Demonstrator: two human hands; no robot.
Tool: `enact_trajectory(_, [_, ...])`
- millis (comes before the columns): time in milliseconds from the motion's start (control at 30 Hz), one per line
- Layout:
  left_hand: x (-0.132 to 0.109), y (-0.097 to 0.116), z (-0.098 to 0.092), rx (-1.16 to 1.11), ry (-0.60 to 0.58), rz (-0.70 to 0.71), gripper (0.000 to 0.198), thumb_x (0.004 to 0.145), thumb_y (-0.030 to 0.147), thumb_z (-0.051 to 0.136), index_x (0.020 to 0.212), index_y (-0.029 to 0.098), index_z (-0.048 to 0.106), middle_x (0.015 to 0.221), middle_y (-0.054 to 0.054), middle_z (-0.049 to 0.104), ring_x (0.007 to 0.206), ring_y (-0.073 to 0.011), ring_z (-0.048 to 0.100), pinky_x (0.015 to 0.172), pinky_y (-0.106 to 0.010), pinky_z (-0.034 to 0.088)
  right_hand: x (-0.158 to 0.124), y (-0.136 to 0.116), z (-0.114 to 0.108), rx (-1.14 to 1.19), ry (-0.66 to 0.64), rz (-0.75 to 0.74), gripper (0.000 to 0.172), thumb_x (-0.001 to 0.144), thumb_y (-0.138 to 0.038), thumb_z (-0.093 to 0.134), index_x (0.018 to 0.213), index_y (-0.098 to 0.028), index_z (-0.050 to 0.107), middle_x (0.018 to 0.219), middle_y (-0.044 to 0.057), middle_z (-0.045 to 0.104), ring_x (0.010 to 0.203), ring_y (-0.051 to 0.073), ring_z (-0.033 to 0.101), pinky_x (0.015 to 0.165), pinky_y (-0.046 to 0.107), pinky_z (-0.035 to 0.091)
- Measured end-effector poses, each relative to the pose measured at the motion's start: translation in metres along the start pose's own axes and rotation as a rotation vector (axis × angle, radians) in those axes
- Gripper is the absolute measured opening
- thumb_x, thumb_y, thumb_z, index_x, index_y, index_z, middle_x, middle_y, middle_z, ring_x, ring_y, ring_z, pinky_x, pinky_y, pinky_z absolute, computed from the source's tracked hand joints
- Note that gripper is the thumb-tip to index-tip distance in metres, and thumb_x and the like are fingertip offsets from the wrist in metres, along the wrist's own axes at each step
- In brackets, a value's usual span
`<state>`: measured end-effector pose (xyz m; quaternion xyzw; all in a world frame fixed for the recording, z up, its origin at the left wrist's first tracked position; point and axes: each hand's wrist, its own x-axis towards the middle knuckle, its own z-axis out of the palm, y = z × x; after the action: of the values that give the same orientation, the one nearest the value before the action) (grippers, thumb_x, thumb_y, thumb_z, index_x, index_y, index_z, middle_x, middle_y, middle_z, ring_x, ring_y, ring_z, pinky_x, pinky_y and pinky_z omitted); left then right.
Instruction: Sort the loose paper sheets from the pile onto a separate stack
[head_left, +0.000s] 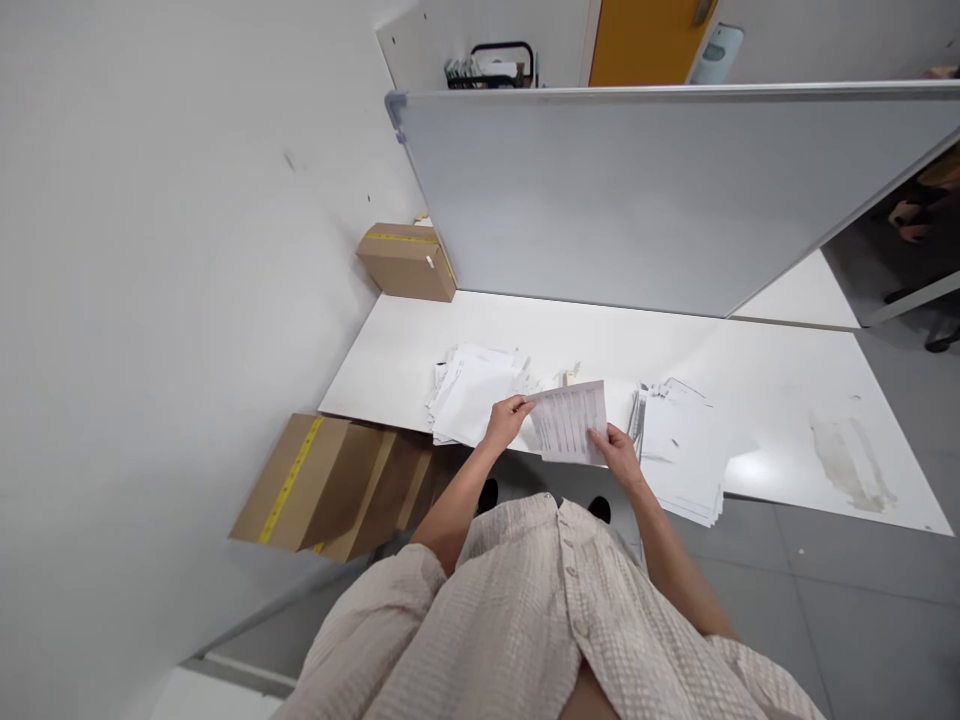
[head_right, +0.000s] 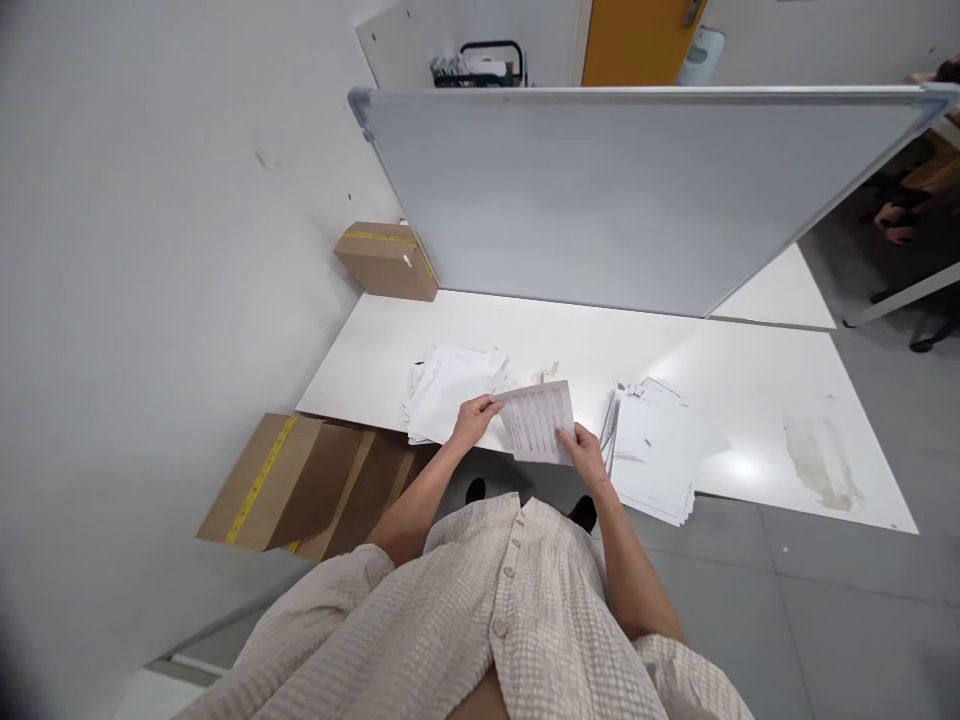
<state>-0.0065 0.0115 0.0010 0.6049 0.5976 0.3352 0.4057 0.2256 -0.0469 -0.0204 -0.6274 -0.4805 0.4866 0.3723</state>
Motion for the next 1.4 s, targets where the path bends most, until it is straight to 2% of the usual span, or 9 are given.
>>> enact_trajectory(133, [-0.001,-0.013,0.021,-0.061,-0.096,-0.147,0.026,0.074,0.038,0.050,0.067,0.015,0.060,0.059,0.001,0.057,0.057,-0.0098,0.053,0.056,-0.020,0.040,-0.006,0.011,-0.010,-0.125,0.092,0.098,0.031,0.068,-0.046,0.054,0.074,-0.016,0.057,0.064,0.003,0.059,0.061,0.017,0.052,0.052,0.026,0.040])
enact_trajectory(267, [-0.008,-0.029,0.043,-0.144,-0.232,-0.365,0.027,0.076,0.034,0.049,0.090,0.013,0.060,0.072,-0.005,0.065,0.057,-0.0097,0.056,0.058,-0.022,0.044,-0.014,0.037,-0.031,-0.106,0.084,0.242,0.030,0.064,-0.043,0.057,0.075,-0.015,0.060,0.070,0.006,0.064,0.064,0.020,0.057,0.055,0.028,0.043])
enact_trajectory(400, [-0.021,-0.044,0.053,-0.115,-0.355,-0.438,0.031,0.076,0.034,0.050,0.098,0.013,0.060,0.079,-0.008,0.067,0.058,-0.0108,0.058,0.059,-0.023,0.046,-0.024,0.058,-0.043,-0.055,0.098,0.367,0.028,0.060,-0.040,0.060,0.071,-0.014,0.062,0.072,0.009,0.067,0.065,0.023,0.060,0.053,0.030,0.045])
enact_trajectory(700, [-0.030,-0.055,0.045,-0.018,-0.378,-0.382,0.031,0.078,0.034,0.046,0.097,0.015,0.061,0.082,-0.007,0.067,0.063,-0.0119,0.060,0.063,-0.024,0.046,-0.015,0.066,-0.032,-0.017,0.204,0.401,0.027,0.060,-0.038,0.058,0.073,-0.014,0.061,0.077,0.011,0.068,0.072,0.025,0.062,0.056,0.031,0.048])
enact_trajectory(833, [-0.031,-0.055,0.036,0.021,-0.352,-0.332,0.030,0.078,0.033,0.046,0.098,0.015,0.061,0.083,-0.007,0.066,0.068,-0.0142,0.060,0.066,-0.025,0.045,-0.007,0.072,-0.034,-0.043,0.193,0.389,0.031,0.061,-0.039,0.057,0.077,-0.013,0.061,0.082,0.012,0.067,0.075,0.026,0.062,0.059,0.032,0.048])
enact_trajectory(933, [-0.028,-0.049,0.035,0.164,-0.336,-0.245,0.032,0.079,0.028,0.044,0.106,0.019,0.058,0.085,-0.006,0.065,0.078,-0.0164,0.059,0.070,-0.026,0.043,-0.004,0.072,-0.036,-0.061,0.187,0.389,0.032,0.061,-0.040,0.057,0.077,-0.013,0.061,0.083,0.013,0.067,0.073,0.025,0.062,0.058,0.031,0.047])
enact_trajectory(1100, [-0.001,-0.028,0.055,0.409,-0.402,-0.089,0.048,0.081,0.022,0.040,0.128,0.028,0.037,0.100,-0.007,0.059,0.093,-0.0206,0.054,0.076,-0.028,0.039,0.000,0.067,-0.038,-0.182,0.210,0.337,0.031,0.061,-0.042,0.056,0.071,-0.013,0.060,0.071,0.010,0.066,0.068,0.023,0.060,0.056,0.029,0.045])
enact_trajectory(1233, [0.024,-0.012,0.075,0.595,-0.488,-0.102,0.055,0.079,0.015,0.040,0.131,0.032,0.031,0.105,-0.011,0.053,0.093,-0.0234,0.054,0.078,-0.032,0.037,0.003,0.063,-0.037,-0.251,0.226,0.284,0.030,0.061,-0.043,0.054,0.067,-0.014,0.060,0.064,0.007,0.064,0.064,0.022,0.058,0.055,0.029,0.042])
enact_trajectory(1400, [0.032,-0.005,0.084,0.734,-0.537,-0.112,0.057,0.080,0.011,0.034,0.131,0.036,0.028,0.105,-0.011,0.052,0.096,-0.0256,0.052,0.081,-0.037,0.034,0.007,0.061,-0.036,-0.293,0.238,0.292,0.027,0.060,-0.042,0.054,0.065,-0.016,0.058,0.064,0.007,0.063,0.063,0.021,0.056,0.056,0.029,0.041])
